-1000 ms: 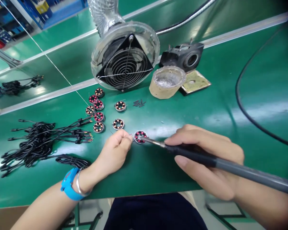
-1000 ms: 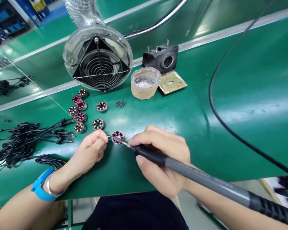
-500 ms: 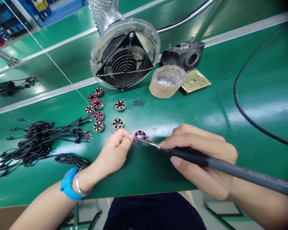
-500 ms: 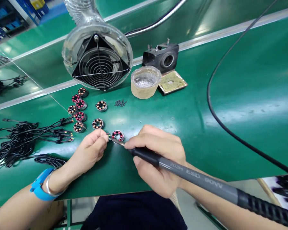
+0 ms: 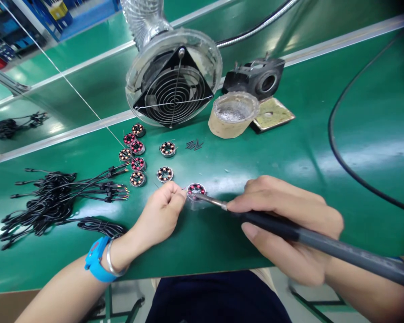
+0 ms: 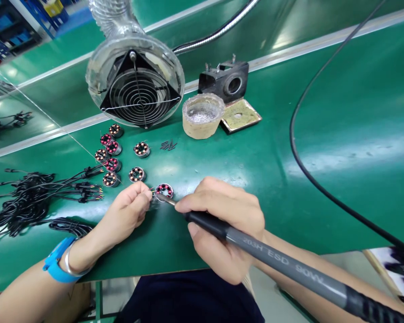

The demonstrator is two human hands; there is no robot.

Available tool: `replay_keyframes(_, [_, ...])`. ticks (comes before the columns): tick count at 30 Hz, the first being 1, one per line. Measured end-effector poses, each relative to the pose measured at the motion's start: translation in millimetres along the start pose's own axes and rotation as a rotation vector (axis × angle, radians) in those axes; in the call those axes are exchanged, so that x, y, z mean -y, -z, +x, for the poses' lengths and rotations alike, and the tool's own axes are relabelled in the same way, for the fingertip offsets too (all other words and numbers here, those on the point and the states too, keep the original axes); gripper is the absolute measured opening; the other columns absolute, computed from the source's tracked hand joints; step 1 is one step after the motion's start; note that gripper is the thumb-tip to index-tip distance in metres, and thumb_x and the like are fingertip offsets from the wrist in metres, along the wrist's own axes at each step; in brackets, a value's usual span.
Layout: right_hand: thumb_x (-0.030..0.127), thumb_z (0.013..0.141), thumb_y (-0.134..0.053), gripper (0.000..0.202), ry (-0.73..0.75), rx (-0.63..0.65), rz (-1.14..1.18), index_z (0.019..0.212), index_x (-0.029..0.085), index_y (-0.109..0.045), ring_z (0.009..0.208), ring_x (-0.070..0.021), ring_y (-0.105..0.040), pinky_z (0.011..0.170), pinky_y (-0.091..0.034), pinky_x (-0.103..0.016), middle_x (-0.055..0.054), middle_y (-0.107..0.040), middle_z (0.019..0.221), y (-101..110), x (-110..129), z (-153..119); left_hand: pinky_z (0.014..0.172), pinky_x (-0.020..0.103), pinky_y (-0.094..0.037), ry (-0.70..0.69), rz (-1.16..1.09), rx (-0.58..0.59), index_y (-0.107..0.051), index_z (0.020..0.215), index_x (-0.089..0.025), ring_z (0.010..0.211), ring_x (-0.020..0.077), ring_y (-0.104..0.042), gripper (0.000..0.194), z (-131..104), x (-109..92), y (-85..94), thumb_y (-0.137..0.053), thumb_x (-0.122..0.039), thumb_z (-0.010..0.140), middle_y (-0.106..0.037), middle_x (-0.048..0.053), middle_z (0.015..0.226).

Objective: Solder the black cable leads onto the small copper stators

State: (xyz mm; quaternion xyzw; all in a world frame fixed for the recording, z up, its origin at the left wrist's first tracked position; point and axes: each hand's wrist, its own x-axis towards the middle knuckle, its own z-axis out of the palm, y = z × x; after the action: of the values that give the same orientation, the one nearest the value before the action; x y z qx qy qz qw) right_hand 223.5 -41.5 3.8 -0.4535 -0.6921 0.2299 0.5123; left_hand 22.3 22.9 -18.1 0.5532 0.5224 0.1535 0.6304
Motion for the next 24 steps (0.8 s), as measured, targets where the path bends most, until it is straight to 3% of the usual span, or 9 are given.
replay_keyframes(9, [0.009,0.078,-0.052,0.026,0.033,-0.013,-0.065,0.096,0.024,-0.063,0.059,-0.0159,-0.057,0.052,-0.047,-0.031,-0.002,-0.063,0.070,2,-1,0,0.044,0.019,-0.020,0.023,-0.025,-0.022,-0.042,0.074,-0.021,0.044,0.0060,-0.025,0.027,0,-1,0.5,-0.051,-0.040,0.090,-0.033,-0.009,0.053])
replay_keyframes(13, [0.013,0.082,-0.060,0.028,0.108,-0.231,-0.267,0.106,0.026,-0.064,0.072,-0.0186,-0.059,0.066,-0.050,-0.034,-0.004,-0.067,0.084,9,-23,6,0.042,0.019,-0.019,0.040,-0.061,-0.006,-0.042,0.073,-0.020,0.042,0.0050,-0.023,0.025,0,-3,-0.2,-0.051,-0.037,0.090,-0.032,-0.010,0.052])
replay_keyframes(15, [0.018,0.084,-0.063,0.029,0.060,-0.302,-0.435,0.112,0.026,-0.064,0.084,-0.0218,-0.061,0.076,-0.052,-0.037,-0.006,-0.069,0.096,14,-39,10,0.041,0.018,-0.019,0.050,-0.089,0.004,-0.042,0.073,-0.020,0.041,0.0044,-0.022,0.025,0,-5,-1.0,-0.051,-0.037,0.089,-0.033,-0.010,0.052])
replay_keyframes(18, [0.024,0.088,-0.061,0.034,-0.041,-0.193,-0.566,0.122,0.022,-0.060,0.085,-0.0221,-0.066,0.075,-0.055,-0.036,-0.008,-0.069,0.106,19,-57,15,0.038,0.017,-0.017,0.069,-0.158,0.020,-0.042,0.072,-0.020,0.039,0.0035,-0.021,0.029,-1,-9,-1.7,-0.056,-0.041,0.086,-0.036,-0.010,0.051])
replay_keyframes(22, [0.018,0.092,-0.052,0.029,-0.039,-0.115,-0.447,0.120,0.022,-0.058,0.054,-0.0122,-0.062,0.057,-0.053,-0.025,0.000,-0.069,0.078,12,-53,15,0.033,0.015,-0.015,0.116,-0.251,0.054,-0.044,0.073,-0.020,0.034,0.0028,-0.022,0.032,-1,-12,-1.0,-0.059,-0.047,0.081,-0.037,-0.010,0.046])
replay_keyframes(24, [0.014,0.091,-0.052,0.022,0.031,-0.071,-0.338,0.110,0.022,-0.060,0.057,-0.0116,-0.062,0.059,-0.053,-0.024,0.001,-0.067,0.075,2,-45,16,0.031,0.014,-0.015,0.127,-0.272,0.057,-0.046,0.075,-0.020,0.032,0.0024,-0.022,0.032,-1,-12,0.1,-0.059,-0.048,0.080,-0.042,-0.010,0.047])
